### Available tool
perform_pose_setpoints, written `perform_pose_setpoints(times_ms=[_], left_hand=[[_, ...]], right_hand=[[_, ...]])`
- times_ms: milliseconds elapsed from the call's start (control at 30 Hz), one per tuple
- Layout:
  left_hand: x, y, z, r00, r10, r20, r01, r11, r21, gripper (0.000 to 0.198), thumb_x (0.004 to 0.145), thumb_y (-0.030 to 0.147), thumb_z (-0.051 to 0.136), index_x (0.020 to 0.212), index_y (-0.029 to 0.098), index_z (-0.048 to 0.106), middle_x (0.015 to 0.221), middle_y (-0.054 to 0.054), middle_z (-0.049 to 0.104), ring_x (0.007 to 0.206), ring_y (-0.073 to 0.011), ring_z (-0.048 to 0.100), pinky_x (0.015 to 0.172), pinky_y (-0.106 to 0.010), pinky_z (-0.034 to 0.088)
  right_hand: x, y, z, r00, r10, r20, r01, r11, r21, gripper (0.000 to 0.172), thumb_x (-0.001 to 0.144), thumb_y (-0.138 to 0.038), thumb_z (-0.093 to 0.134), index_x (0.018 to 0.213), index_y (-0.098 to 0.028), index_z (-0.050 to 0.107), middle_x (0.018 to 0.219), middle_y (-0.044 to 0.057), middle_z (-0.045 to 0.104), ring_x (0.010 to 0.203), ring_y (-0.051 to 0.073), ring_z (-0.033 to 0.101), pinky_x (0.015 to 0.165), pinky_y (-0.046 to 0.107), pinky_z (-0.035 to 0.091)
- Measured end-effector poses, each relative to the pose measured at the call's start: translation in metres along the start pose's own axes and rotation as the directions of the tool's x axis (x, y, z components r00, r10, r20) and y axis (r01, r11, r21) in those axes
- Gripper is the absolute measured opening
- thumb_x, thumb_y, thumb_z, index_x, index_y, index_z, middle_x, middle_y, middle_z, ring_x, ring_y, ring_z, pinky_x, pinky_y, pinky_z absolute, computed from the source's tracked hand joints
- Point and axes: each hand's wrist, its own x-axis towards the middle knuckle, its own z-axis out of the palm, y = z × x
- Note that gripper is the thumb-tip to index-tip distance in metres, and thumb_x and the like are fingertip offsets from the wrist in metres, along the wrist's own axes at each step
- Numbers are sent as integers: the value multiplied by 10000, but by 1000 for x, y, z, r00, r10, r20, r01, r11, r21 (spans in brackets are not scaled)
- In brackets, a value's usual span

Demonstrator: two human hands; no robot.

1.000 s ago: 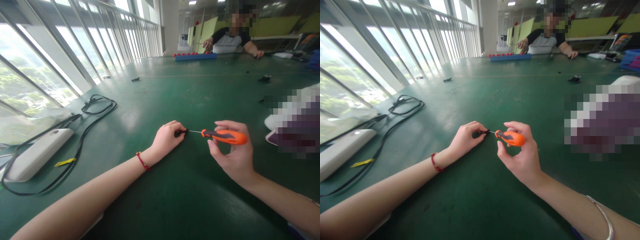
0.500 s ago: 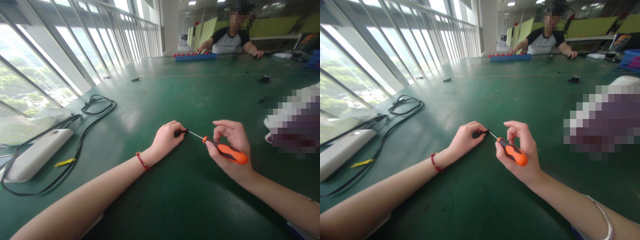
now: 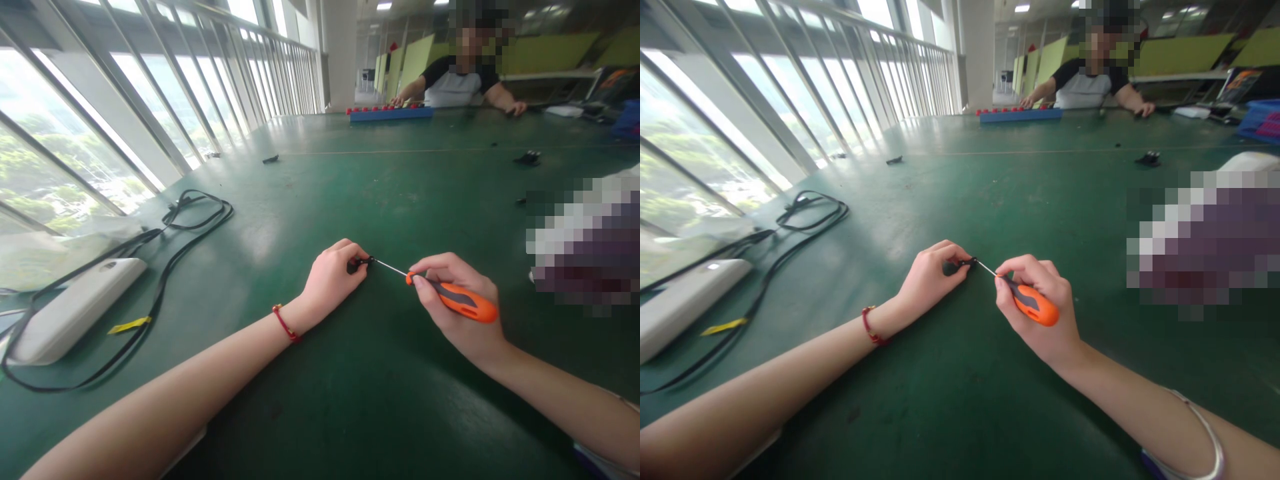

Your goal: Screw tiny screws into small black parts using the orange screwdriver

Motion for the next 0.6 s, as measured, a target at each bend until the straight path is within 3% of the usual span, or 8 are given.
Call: perform_pose_setpoints(times_ms=[200, 400, 467, 600], left_hand=[[2, 0, 0, 996, -81, -26, 84, 985, 150, 108, 789, 209, 602, 892, 185, 624, 827, -16, 647, 810, -193, 608, 757, -342, 473], [-1, 5, -1, 991, 17, 130, -12, 999, -39, 271, 794, 240, 604, 1056, 197, 551, 789, 13, 645, 701, -146, 595, 668, -282, 475], [-1, 5, -1, 995, 53, 90, -51, 998, -29, 218, 805, 199, 571, 1023, 197, 575, 805, 5, 643, 726, -146, 592, 706, -287, 481], [1, 2, -1, 996, 80, -26, -77, 992, 98, 179, 812, 178, 561, 974, 189, 637, 1015, -48, 645, 977, -208, 571, 880, -360, 461]], right_hand=[[-2, 3, 3, 999, 22, -36, -20, 999, 39, 71, 833, -223, 635, 901, -242, 629, 844, 3, 687, 722, 154, 628, 681, 307, 497], [0, 7, 5, 1000, 5, -19, -4, 998, 57, 179, 831, -151, 620, 990, -233, 616, 916, 1, 655, 776, 135, 621, 727, 287, 484], [1, 6, 4, 999, -31, -10, 31, 999, 40, 208, 822, -112, 607, 999, -221, 620, 901, 1, 638, 770, 124, 605, 720, 270, 475], [1, 3, 1, 997, -75, -5, 76, 996, 38, 216, 824, -85, 595, 991, -215, 639, 856, -5, 628, 750, 113, 589, 698, 249, 467]])
